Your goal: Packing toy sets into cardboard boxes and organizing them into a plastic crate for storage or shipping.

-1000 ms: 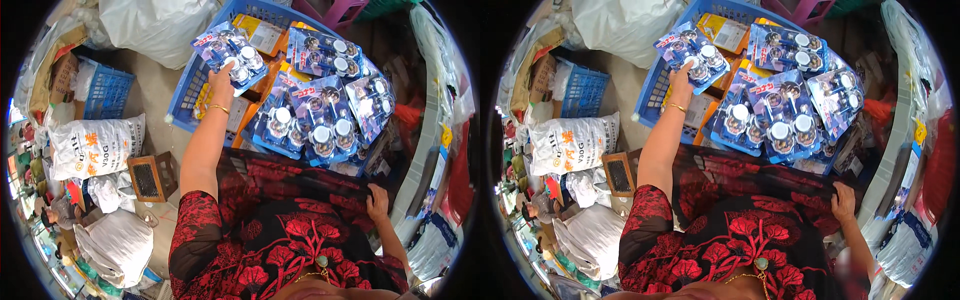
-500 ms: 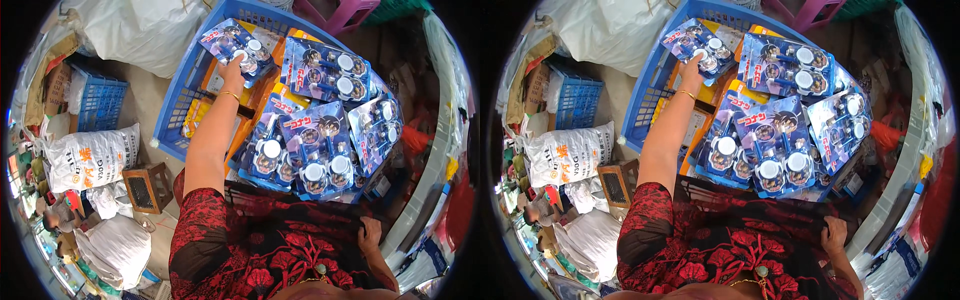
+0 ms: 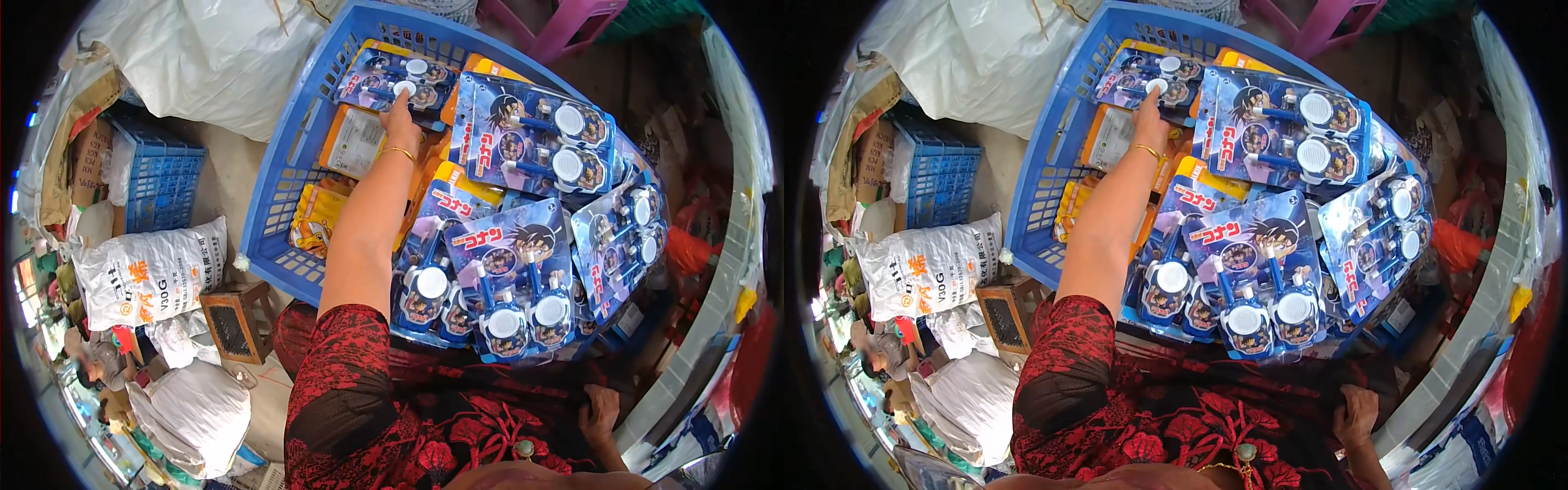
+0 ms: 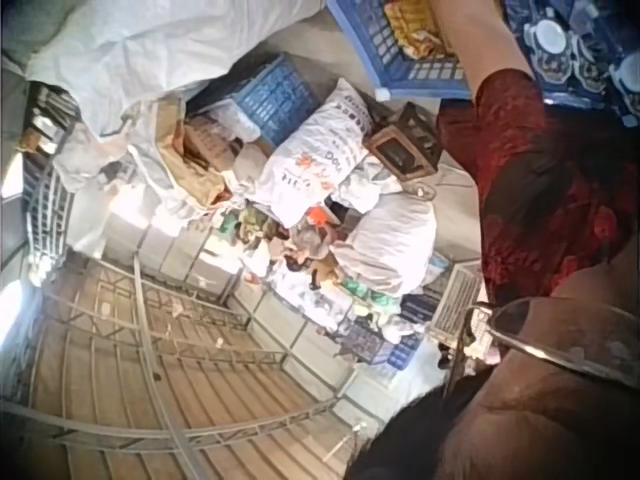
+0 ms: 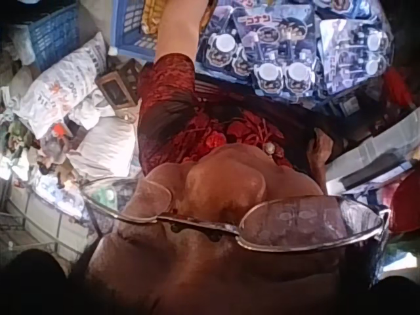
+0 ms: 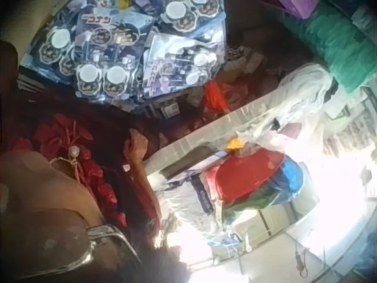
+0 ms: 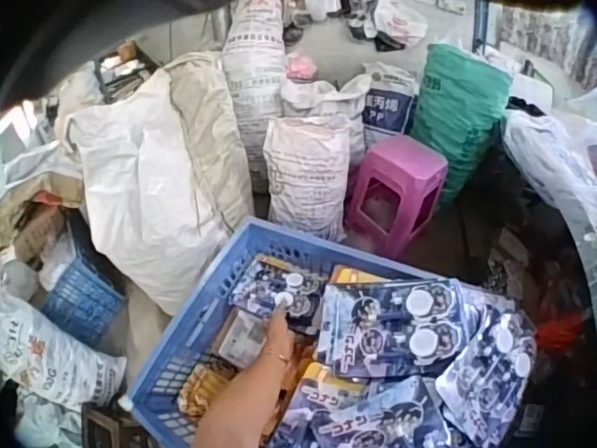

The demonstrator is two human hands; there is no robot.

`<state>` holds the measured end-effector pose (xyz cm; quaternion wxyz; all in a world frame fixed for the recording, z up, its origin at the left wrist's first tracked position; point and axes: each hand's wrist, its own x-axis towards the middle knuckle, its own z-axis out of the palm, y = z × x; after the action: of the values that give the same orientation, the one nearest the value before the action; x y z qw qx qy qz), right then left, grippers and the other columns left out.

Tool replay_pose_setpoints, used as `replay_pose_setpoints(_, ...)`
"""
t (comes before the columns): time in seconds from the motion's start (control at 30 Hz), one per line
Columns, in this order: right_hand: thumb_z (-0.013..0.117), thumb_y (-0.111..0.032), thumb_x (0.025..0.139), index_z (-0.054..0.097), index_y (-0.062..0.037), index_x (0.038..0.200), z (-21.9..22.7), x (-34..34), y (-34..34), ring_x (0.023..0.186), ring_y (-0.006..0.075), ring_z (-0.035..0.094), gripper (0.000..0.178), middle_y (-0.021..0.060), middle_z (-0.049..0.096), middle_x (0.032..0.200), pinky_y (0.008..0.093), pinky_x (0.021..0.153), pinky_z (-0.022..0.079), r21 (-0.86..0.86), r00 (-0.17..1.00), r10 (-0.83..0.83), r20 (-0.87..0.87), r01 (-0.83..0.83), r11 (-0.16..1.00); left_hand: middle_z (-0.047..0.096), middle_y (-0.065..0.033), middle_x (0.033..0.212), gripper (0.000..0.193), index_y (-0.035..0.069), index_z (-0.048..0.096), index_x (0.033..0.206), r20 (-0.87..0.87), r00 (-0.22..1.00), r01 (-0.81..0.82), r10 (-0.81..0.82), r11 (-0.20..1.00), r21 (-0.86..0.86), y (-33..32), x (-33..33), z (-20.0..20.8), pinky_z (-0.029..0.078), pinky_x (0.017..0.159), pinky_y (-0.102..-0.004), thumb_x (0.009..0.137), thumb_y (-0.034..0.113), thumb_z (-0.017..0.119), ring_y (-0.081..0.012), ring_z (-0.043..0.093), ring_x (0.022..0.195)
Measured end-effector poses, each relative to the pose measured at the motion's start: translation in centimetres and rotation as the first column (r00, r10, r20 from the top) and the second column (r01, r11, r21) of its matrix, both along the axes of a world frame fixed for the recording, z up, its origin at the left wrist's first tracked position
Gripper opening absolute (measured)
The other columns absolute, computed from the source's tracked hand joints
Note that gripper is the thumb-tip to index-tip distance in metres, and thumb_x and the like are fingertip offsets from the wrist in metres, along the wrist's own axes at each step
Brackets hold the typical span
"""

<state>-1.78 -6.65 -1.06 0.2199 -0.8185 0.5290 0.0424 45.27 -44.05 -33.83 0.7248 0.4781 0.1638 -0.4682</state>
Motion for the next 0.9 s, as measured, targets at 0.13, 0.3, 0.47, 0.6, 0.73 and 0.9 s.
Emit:
replay_pose_setpoints(0.13, 0.052, -0.004, 0.062, 0.055, -0.0038, 0.099, 0.0, 0.3, -0.4, 0.083, 0.0310, 0.058, 0.037, 0.0136, 0.061, 0.094, 0.0428, 0.075, 0.043, 0.011, 1.000, 0.001, -0.018, 0.000, 1.000, 0.052, -0.0193, 0.119, 0.070, -0.006, 0.034, 0.128, 0.006, 0.992, 0.122, -0.122, 0.988, -0.089, -0.7, 1.1, -2.2, 0.053, 0.076, -0.0417, 0.075, 0.012, 0.074, -0.0306, 0.058, 0.102)
replay_pose_setpoints(0.3, 0.051, -0.004, 0.063, 0.055, -0.0038, 0.097, -0.4, 0.5, -0.7, 0.083, 0.0306, 0.058, 0.035, 0.0134, 0.061, 0.094, 0.0427, 0.075, 0.043, 0.032, 0.999, -0.014, -0.038, 0.015, 0.999, 0.062, -0.0176, 0.100, 0.070, -0.011, 0.056, 0.108, 0.243, 0.867, 0.287, -0.435, 0.835, 0.469, -1.4, 1.7, -3.8, 0.050, 0.072, -0.0352, 0.071, 0.044, 0.076, -0.0240, 0.061, 0.087)
replay_pose_setpoints(0.47, 0.054, -0.003, 0.062, 0.056, -0.0043, 0.097, 0.0, 0.8, -0.4, 0.086, 0.0307, 0.058, 0.034, 0.0132, 0.061, 0.096, 0.0424, 0.076, 0.042, 0.031, 0.998, -0.034, -0.059, 0.036, 0.999, 0.064, -0.0268, 0.100, 0.080, -0.012, 0.062, 0.100, 0.325, 0.549, 0.375, -0.770, 0.574, 0.728, -1.0, 3.0, -2.8, 0.049, 0.079, -0.0392, 0.069, 0.062, 0.068, -0.0355, 0.064, 0.090)
replay_pose_setpoints(0.6, 0.056, 0.001, 0.059, 0.057, -0.0039, 0.101, 0.4, 0.8, -0.3, 0.088, 0.0313, 0.058, 0.042, 0.0135, 0.061, 0.099, 0.0424, 0.076, 0.044, 0.002, 0.997, -0.058, -0.045, 0.058, 0.998, 0.061, -0.0297, 0.106, 0.090, -0.013, 0.060, 0.104, 0.423, 0.134, 0.389, -0.896, 0.440, 0.809, -1.0, 4.3, -1.8, 0.047, 0.086, -0.0423, 0.074, 0.071, 0.054, -0.0384, 0.059, 0.103)
replay_pose_setpoints(0.73, 0.057, 0.002, 0.059, 0.059, -0.0040, 0.102, 1.5, 0.6, -2.3, 0.086, 0.0322, 0.059, 0.043, 0.0140, 0.061, 0.099, 0.0429, 0.072, 0.046, -0.016, 0.997, 0.031, 0.077, -0.030, 0.999, 0.046, -0.0168, 0.108, 0.069, 0.010, 0.044, 0.125, 0.197, 0.560, 0.658, -0.805, 0.577, 0.484, 2.1, 4.9, 3.4, 0.051, 0.065, -0.0436, 0.081, 0.061, 0.055, -0.0317, 0.053, 0.084)
replay_pose_setpoints(0.9, 0.054, 0.004, 0.073, 0.060, -0.0038, 0.101, 1.1, 1.6, -11.9, 0.091, 0.0333, 0.061, 0.030, 0.0145, 0.063, 0.100, 0.0408, 0.076, 0.048, -0.356, 0.968, 0.049, 0.248, 0.043, 0.934, 0.055, -0.0100, 0.087, 0.050, 0.002, 0.049, 0.112, 0.407, 0.480, 0.661, -0.777, 0.626, 0.415, 6.4, 5.9, 7.8, 0.048, 0.054, -0.0273, 0.083, 0.038, 0.066, -0.0182, 0.059, 0.066)
